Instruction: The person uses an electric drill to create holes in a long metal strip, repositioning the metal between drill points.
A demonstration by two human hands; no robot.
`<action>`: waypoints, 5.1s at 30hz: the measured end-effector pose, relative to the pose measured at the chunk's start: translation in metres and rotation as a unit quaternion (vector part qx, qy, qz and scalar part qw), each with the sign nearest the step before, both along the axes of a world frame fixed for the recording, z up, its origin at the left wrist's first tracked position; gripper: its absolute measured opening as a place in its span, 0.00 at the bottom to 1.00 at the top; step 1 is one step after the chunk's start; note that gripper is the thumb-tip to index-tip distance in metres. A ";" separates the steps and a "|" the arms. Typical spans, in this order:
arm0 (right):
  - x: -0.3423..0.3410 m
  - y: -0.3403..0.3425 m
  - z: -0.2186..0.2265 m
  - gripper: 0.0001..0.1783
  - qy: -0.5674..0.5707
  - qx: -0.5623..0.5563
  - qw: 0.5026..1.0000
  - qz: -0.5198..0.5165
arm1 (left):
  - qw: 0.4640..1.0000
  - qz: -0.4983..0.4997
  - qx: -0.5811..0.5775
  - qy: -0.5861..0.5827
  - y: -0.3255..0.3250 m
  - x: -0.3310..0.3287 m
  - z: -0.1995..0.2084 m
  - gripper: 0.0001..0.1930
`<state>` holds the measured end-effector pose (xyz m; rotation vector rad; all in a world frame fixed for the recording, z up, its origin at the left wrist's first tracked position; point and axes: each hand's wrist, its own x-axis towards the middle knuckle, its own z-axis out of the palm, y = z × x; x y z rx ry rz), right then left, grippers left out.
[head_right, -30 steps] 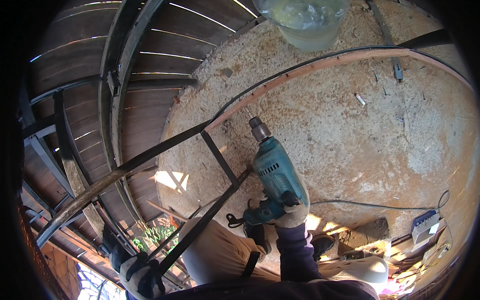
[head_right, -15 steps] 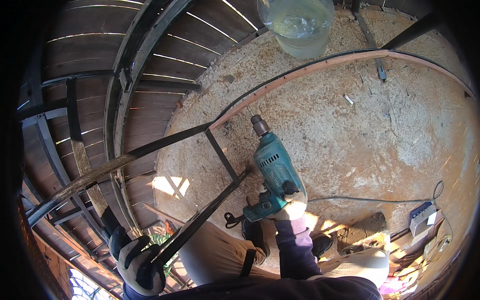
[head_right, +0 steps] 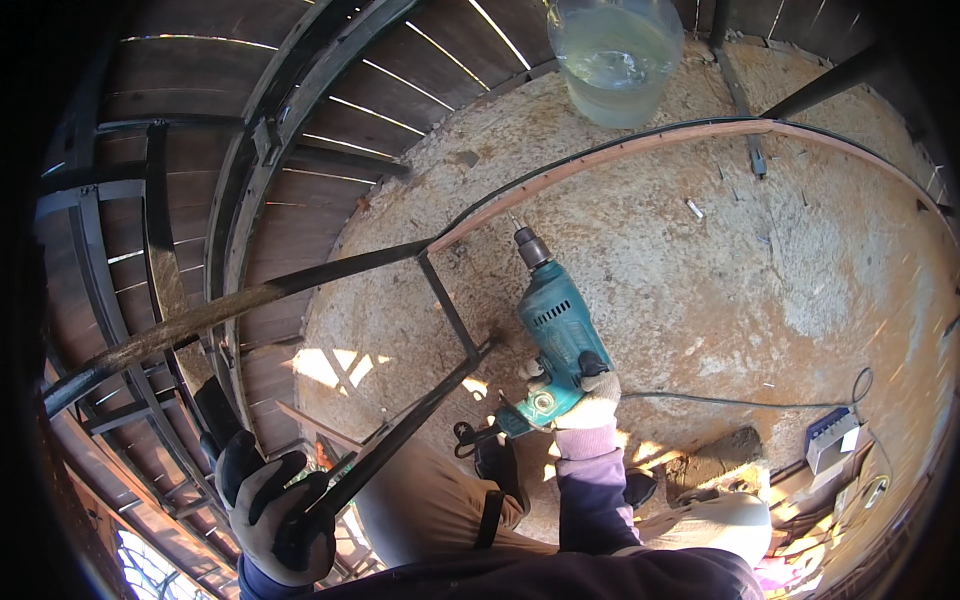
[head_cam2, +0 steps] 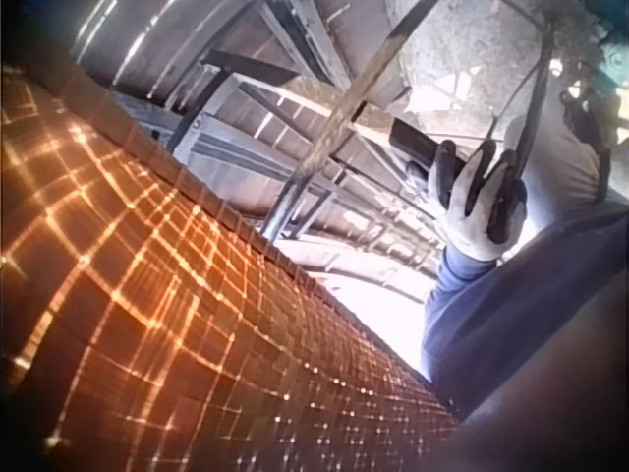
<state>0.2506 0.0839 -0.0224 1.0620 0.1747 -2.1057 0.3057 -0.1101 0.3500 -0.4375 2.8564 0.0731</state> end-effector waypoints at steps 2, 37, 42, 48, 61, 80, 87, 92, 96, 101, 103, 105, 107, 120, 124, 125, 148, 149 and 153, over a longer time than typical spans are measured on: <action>0.001 0.003 -0.001 0.40 -0.027 0.026 0.999 -0.009 | 1.000 -0.008 0.012 0.005 -0.004 0.001 -0.003 0.15; -0.033 0.030 0.057 0.30 0.245 0.178 0.953 0.027 | 0.977 0.207 -0.039 -0.018 -0.013 -0.161 -0.314 0.39; -0.019 0.020 0.030 0.30 0.213 0.121 0.969 0.005 | 0.981 0.121 0.034 -0.145 -0.056 -0.190 -0.323 0.31; -0.004 0.014 -0.021 0.35 0.197 0.130 0.972 0.019 | 0.982 0.111 0.051 -0.144 -0.069 -0.201 -0.350 0.29; 0.015 -0.002 -0.014 0.37 0.112 0.054 0.992 -0.033 | 0.975 0.129 0.018 -0.181 -0.065 -0.203 -0.342 0.29; 0.065 0.005 -0.099 0.34 0.183 0.216 0.958 0.054 | 0.975 0.136 0.047 -0.167 -0.069 -0.197 -0.341 0.24; 0.038 0.013 -0.051 0.35 0.086 0.141 0.986 0.015 | 0.978 0.120 0.045 -0.162 -0.064 -0.199 -0.342 0.21; 0.028 0.003 -0.023 0.31 0.164 0.227 0.959 0.047 | 0.978 0.115 0.047 -0.166 -0.072 -0.196 -0.352 0.20; 0.039 0.008 -0.049 0.30 0.088 0.190 0.978 0.008 | 0.974 0.117 0.060 -0.183 -0.066 -0.204 -0.343 0.23; 0.012 -0.002 0.002 0.38 0.032 0.115 0.991 -0.053 | 0.978 0.114 0.048 -0.170 -0.067 -0.200 -0.342 0.20; 0.003 -0.005 0.019 0.43 0.102 0.125 0.986 -0.034 | 0.979 0.116 0.046 -0.163 -0.068 -0.198 -0.340 0.20; -0.006 -0.002 0.032 0.45 0.069 0.112 0.991 -0.003 | 0.982 0.117 0.046 -0.139 -0.072 -0.193 -0.350 0.19; -0.007 -0.002 0.033 0.46 0.061 0.114 0.992 0.004 | 0.983 0.109 0.056 -0.137 -0.076 -0.189 -0.359 0.19; 0.004 -0.004 0.023 0.42 0.097 0.084 0.991 -0.043 | 0.986 0.102 0.051 -0.123 -0.077 -0.189 -0.361 0.17; 0.000 -0.006 0.028 0.42 0.087 0.111 0.988 -0.064 | 0.986 0.109 0.057 -0.114 -0.075 -0.191 -0.357 0.17; 0.001 -0.004 0.028 0.42 0.077 0.109 0.989 -0.059 | 0.986 0.108 0.059 -0.116 -0.075 -0.191 -0.358 0.17; -0.018 0.005 0.029 0.28 0.097 0.215 0.972 -0.009 | 0.962 0.145 0.171 0.159 -0.069 -0.154 -0.359 0.17; -0.020 0.005 0.037 0.27 0.111 0.225 0.968 -0.002 | 0.965 0.163 0.116 0.167 -0.065 -0.159 -0.364 0.14; 0.016 -0.003 0.008 0.31 0.118 0.168 0.977 -0.063 | 0.957 0.219 -0.003 0.189 -0.036 -0.189 -0.357 0.22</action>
